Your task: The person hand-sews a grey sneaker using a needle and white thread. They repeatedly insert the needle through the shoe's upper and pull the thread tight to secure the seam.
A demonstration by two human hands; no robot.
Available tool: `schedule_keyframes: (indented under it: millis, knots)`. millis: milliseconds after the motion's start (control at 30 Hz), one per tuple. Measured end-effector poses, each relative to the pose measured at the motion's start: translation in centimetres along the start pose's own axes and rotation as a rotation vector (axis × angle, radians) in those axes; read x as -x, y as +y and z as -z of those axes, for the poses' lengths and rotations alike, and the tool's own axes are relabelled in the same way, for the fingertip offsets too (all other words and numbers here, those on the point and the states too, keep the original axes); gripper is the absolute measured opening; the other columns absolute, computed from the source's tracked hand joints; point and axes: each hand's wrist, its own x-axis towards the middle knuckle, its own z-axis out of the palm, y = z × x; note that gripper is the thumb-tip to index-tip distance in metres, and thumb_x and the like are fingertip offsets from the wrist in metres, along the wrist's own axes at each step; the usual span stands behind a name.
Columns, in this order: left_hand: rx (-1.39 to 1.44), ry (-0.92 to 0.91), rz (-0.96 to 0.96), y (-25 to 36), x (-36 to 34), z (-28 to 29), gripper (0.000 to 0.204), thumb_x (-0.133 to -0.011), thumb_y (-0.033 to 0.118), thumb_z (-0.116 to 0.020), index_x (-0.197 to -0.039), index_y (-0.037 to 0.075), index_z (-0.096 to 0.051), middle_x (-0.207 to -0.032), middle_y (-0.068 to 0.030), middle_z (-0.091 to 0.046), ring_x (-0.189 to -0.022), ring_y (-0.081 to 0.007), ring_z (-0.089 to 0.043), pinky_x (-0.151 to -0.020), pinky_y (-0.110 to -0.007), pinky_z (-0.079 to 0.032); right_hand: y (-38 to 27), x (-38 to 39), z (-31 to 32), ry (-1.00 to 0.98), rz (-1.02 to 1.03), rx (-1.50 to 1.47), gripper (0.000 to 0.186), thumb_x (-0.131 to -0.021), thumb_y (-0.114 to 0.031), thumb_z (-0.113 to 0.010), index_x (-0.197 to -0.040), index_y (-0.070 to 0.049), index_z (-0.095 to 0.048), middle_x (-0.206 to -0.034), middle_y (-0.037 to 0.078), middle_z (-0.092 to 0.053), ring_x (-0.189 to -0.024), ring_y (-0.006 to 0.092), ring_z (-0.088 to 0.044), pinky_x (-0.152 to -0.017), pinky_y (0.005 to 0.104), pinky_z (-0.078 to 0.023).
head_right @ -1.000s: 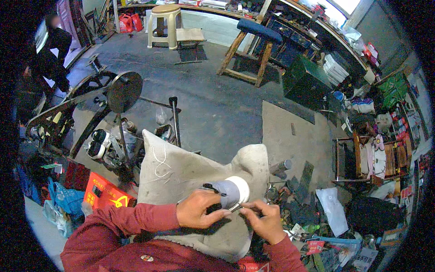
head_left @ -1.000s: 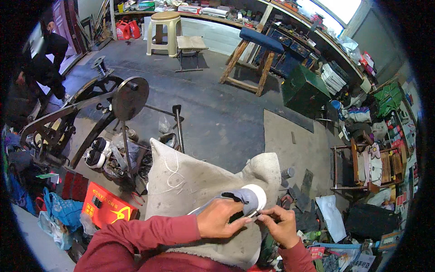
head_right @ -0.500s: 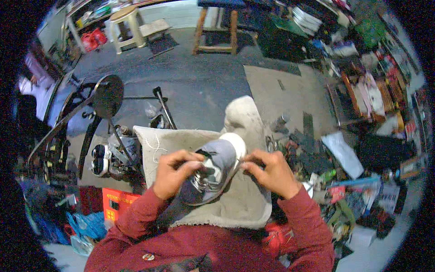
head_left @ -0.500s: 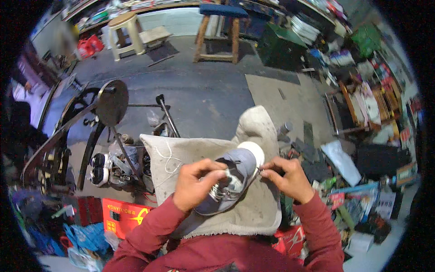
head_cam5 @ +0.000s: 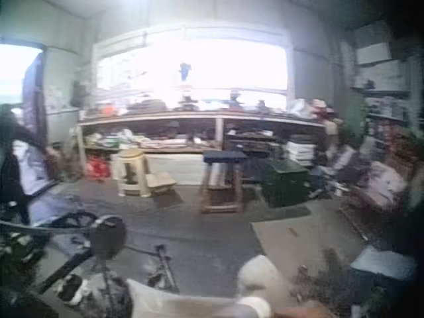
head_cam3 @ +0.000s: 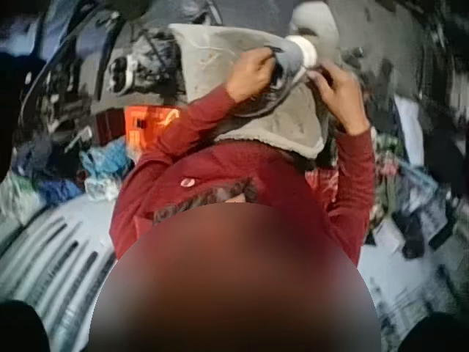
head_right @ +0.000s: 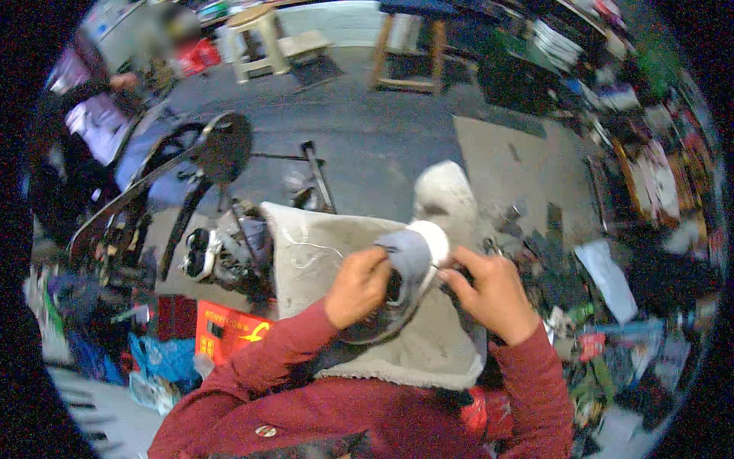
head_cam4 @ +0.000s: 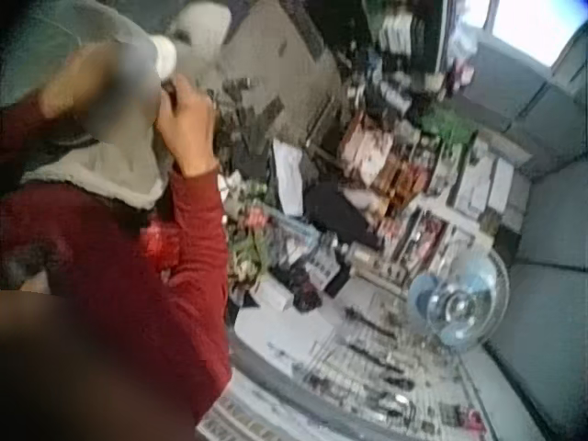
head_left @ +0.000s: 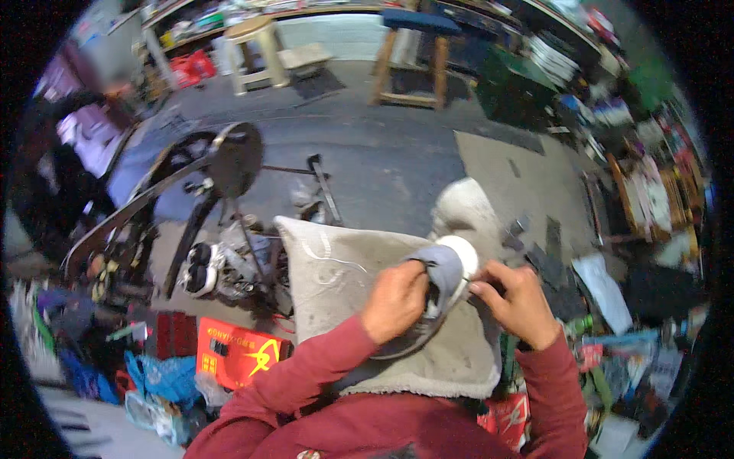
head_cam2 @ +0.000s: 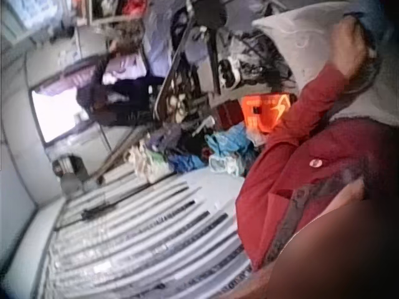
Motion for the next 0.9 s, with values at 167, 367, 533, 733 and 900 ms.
schedule_keyframes:
  millis: [167, 367, 533, 733, 900]
  knots:
    - [0.095, -0.016, 0.114, -0.9, -1.4, -2.4, 0.022, -0.083, 0.003, -0.050, -0.093, -0.010, -0.065, -0.093, -0.0362, -0.064, -0.090, -0.0509, -0.065, -0.080, -0.053, -0.051, -0.5, -0.3, -0.1, -0.007, -0.024, 0.117, 0.012, -0.089, -0.013, -0.071, -0.091, -0.003, -0.064, -0.080, 0.020, -0.069, -0.077, 0.0428, -0.067, -0.066, 0.0490, -0.049]
    - [0.154, -0.020, 0.111, -1.0, -2.2, -4.0, 0.027, -0.081, 0.005, -0.055, -0.098, -0.011, -0.068, -0.100, -0.0354, -0.066, -0.098, -0.0478, -0.067, -0.086, -0.050, -0.052, 0.5, -0.7, -0.6, 0.011, -0.028, 0.079, 0.015, -0.086, -0.009, -0.070, -0.092, 0.000, -0.059, -0.083, 0.019, -0.068, -0.077, 0.0416, -0.065, -0.069, 0.0464, -0.050]
    - [0.116, -0.170, 0.112, -1.5, -2.4, -3.6, 0.024, -0.083, 0.008, -0.057, -0.097, -0.010, -0.065, -0.097, -0.0350, -0.065, -0.094, -0.0493, -0.066, -0.084, -0.051, -0.052, 2.7, -1.0, -1.4, 0.021, -0.123, -0.192, 0.028, -0.073, 0.004, -0.076, -0.083, -0.001, -0.050, -0.072, 0.002, -0.053, -0.069, 0.0094, -0.051, -0.062, 0.0271, -0.044]
    - [0.192, -0.119, 0.051, -1.3, -2.1, -3.9, 0.022, -0.085, 0.010, -0.060, -0.094, -0.009, -0.066, -0.095, -0.0332, -0.065, -0.091, -0.0475, -0.066, -0.081, -0.050, -0.052, 6.2, -1.3, -3.0, 0.084, -0.169, -0.146, 0.026, -0.075, 0.001, -0.076, -0.081, 0.000, -0.050, -0.069, 0.005, -0.056, -0.065, 0.0147, -0.052, -0.063, 0.0324, -0.045]
    - [0.175, -0.125, 0.044, -2.1, -2.6, -4.6, 0.023, -0.085, 0.012, -0.061, -0.093, -0.008, -0.065, -0.091, -0.0335, -0.064, -0.087, -0.0482, -0.065, -0.078, -0.052, -0.051, 6.4, -0.8, -2.4, 0.050, -0.101, 0.030, 0.021, -0.088, -0.013, -0.075, -0.094, 0.003, -0.063, -0.072, 0.016, -0.059, -0.064, 0.0248, -0.050, -0.067, 0.0386, -0.048]
